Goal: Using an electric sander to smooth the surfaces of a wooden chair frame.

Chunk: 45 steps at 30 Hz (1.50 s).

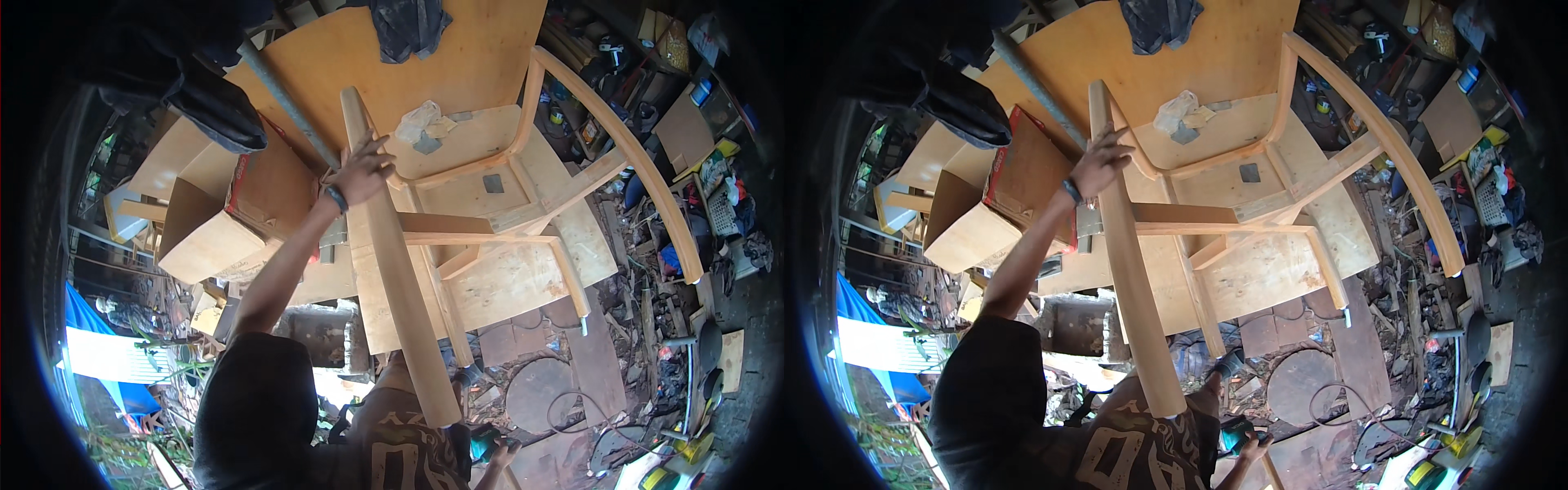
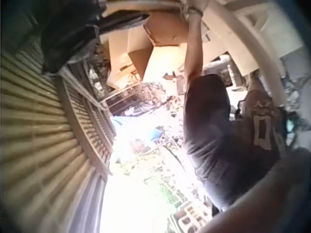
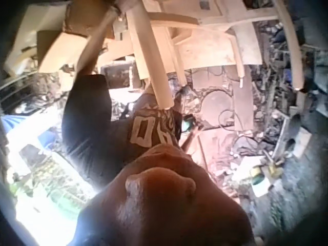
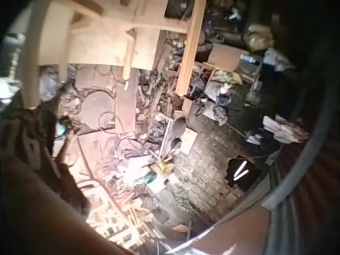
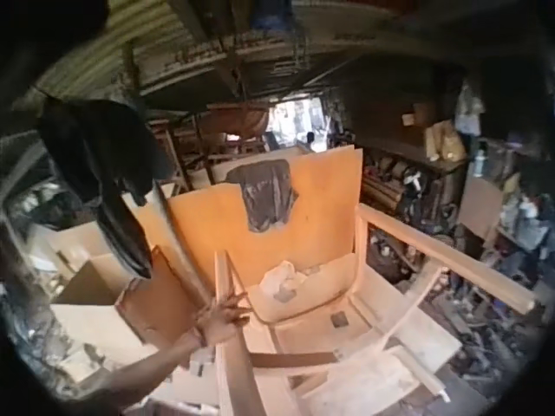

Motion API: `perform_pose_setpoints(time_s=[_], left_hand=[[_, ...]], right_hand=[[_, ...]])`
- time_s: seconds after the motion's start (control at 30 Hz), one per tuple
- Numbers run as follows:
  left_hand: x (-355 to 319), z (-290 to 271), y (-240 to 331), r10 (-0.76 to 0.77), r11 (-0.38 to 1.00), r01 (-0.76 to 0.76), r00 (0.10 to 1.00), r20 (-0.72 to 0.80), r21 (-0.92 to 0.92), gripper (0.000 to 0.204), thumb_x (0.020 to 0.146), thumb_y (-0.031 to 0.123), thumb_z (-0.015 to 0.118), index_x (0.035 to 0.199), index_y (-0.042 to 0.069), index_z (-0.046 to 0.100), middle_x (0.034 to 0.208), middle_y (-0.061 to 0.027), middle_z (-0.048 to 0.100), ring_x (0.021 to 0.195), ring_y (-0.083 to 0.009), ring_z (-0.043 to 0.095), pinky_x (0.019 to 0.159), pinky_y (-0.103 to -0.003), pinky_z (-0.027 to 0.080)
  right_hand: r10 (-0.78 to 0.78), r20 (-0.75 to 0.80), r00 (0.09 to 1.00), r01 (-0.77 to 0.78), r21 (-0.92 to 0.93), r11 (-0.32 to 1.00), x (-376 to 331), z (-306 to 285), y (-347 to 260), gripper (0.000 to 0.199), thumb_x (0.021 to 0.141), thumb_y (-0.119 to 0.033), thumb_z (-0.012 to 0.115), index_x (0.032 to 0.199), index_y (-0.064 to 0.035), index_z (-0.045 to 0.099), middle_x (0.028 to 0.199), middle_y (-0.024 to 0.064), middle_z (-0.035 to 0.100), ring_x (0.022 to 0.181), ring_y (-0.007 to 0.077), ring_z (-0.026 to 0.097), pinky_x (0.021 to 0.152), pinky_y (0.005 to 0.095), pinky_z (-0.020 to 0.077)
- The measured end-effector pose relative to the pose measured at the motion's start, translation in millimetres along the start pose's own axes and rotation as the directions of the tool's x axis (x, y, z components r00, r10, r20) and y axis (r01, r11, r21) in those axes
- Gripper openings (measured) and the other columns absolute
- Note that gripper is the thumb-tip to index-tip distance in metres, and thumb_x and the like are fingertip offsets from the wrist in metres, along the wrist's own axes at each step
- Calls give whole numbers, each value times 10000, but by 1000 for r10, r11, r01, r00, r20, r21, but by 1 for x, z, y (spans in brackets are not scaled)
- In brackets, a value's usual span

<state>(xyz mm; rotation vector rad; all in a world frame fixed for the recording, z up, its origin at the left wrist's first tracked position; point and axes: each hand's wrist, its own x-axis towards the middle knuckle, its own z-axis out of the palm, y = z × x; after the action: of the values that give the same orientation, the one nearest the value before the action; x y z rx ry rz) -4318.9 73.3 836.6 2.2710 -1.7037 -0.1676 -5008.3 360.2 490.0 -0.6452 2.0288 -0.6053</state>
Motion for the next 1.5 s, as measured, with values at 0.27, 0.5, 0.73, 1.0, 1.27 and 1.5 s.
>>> perform_pose_setpoints(time_s=[0.27,0.5,0.73,1.0,1.27,1.5], left_hand=[[-253,24,221,145,826,-279,945,-294,-490,128,826,59,660,937,66,724,1307,-116,622,1444,-451,298,1197,-572,238],[-295,55,263,14,832,-260,893,-449,-491,84,764,84,700,846,100,713,1120,-31,675,1310,-357,488,1157,-673,175],[-281,64,280,-148,851,-203,791,-593,-484,31,766,66,678,784,73,702,950,-31,717,1251,-338,549,1181,-660,136],[-275,78,281,-185,867,-237,664,-725,-438,51,777,38,657,761,68,695,879,-63,723,1201,-338,593,1206,-619,134],[-273,79,274,-98,811,-379,663,-742,-445,59,751,47,655,774,83,697,901,-59,711,1130,-331,626,1185,-596,216],[-284,79,234,188,665,-600,710,-678,-444,203,777,178,656,941,90,737,1065,-82,712,1144,-316,623,1075,-513,386]], right_hand=[[-7,37,999,16,-250,968,73,-45,-16,867,663,-279,735,1446,-40,448,1379,310,518,1208,440,568,1014,449,462],[-67,137,988,111,-348,931,103,-48,-39,836,662,-276,747,1416,-58,461,1363,308,527,1188,448,572,1001,467,464],[-114,219,969,200,-425,883,129,-43,-51,806,660,-274,759,1387,-75,474,1347,306,535,1168,457,577,988,485,467],[-157,292,944,303,-566,767,137,-19,-74,771,658,-271,772,1353,-95,489,1328,304,544,1146,468,582,973,505,469],[-516,387,764,638,-570,518,106,30,-158,874,682,-323,789,1446,-127,413,1422,356,455,1246,510,525,1005,532,465],[-868,476,139,990,-50,131,-56,51,-411,634,631,-76,756,1210,-30,500,1082,182,550,1037,397,562,947,455,440]])
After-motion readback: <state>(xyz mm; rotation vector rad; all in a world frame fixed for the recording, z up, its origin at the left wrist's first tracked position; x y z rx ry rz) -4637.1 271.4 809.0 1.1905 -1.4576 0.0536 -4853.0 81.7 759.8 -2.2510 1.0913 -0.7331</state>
